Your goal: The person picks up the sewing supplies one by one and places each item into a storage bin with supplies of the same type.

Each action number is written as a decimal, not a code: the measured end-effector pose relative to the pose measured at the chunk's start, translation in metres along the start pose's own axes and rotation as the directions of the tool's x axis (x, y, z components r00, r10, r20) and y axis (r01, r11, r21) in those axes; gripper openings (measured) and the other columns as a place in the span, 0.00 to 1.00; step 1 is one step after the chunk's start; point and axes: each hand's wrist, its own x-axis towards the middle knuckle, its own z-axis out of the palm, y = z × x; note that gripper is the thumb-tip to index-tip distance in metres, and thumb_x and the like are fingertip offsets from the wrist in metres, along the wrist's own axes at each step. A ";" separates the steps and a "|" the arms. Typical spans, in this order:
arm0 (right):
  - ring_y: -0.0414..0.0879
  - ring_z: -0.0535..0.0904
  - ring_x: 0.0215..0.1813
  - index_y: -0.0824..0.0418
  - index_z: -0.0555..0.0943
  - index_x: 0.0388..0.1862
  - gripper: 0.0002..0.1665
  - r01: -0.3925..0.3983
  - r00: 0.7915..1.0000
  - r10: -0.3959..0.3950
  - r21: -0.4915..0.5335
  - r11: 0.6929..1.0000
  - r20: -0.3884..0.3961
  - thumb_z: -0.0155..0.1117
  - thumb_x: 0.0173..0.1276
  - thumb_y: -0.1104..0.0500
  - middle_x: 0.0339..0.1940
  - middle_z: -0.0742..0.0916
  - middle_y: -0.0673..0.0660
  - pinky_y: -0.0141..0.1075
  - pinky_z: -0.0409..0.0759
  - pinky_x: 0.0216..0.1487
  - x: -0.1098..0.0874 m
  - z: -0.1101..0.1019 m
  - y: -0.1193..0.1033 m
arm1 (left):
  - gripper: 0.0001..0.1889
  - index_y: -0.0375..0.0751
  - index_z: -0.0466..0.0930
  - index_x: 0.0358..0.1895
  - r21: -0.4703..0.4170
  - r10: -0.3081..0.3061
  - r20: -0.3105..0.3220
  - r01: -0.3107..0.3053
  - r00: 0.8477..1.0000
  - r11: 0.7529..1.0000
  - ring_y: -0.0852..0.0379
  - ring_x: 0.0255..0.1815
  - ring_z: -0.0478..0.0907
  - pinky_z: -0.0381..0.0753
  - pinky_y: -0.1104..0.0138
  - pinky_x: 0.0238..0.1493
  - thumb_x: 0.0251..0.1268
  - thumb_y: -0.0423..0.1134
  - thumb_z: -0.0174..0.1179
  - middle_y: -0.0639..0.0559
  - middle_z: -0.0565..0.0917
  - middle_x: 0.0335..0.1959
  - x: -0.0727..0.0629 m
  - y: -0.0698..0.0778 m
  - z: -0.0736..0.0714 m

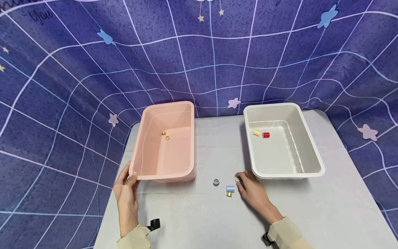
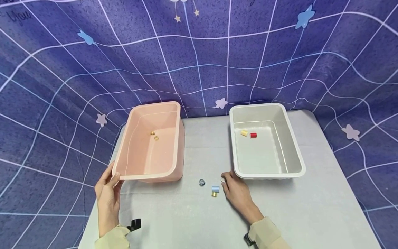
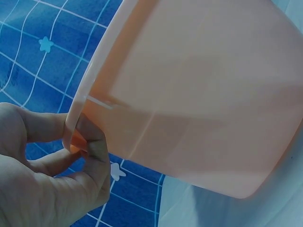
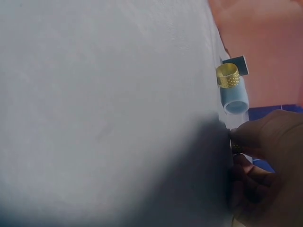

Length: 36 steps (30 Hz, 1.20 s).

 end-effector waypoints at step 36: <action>0.46 0.85 0.49 0.60 0.86 0.50 0.16 -0.023 1.000 0.021 0.202 0.979 0.014 0.69 0.65 0.73 0.50 0.86 0.55 0.42 0.87 0.49 0.018 -0.015 -0.028 | 0.30 0.34 0.70 0.75 -0.167 -0.085 0.000 0.084 0.996 0.982 0.56 0.60 0.85 0.89 0.68 0.50 0.72 0.19 0.55 0.46 0.76 0.63 0.000 0.005 -0.006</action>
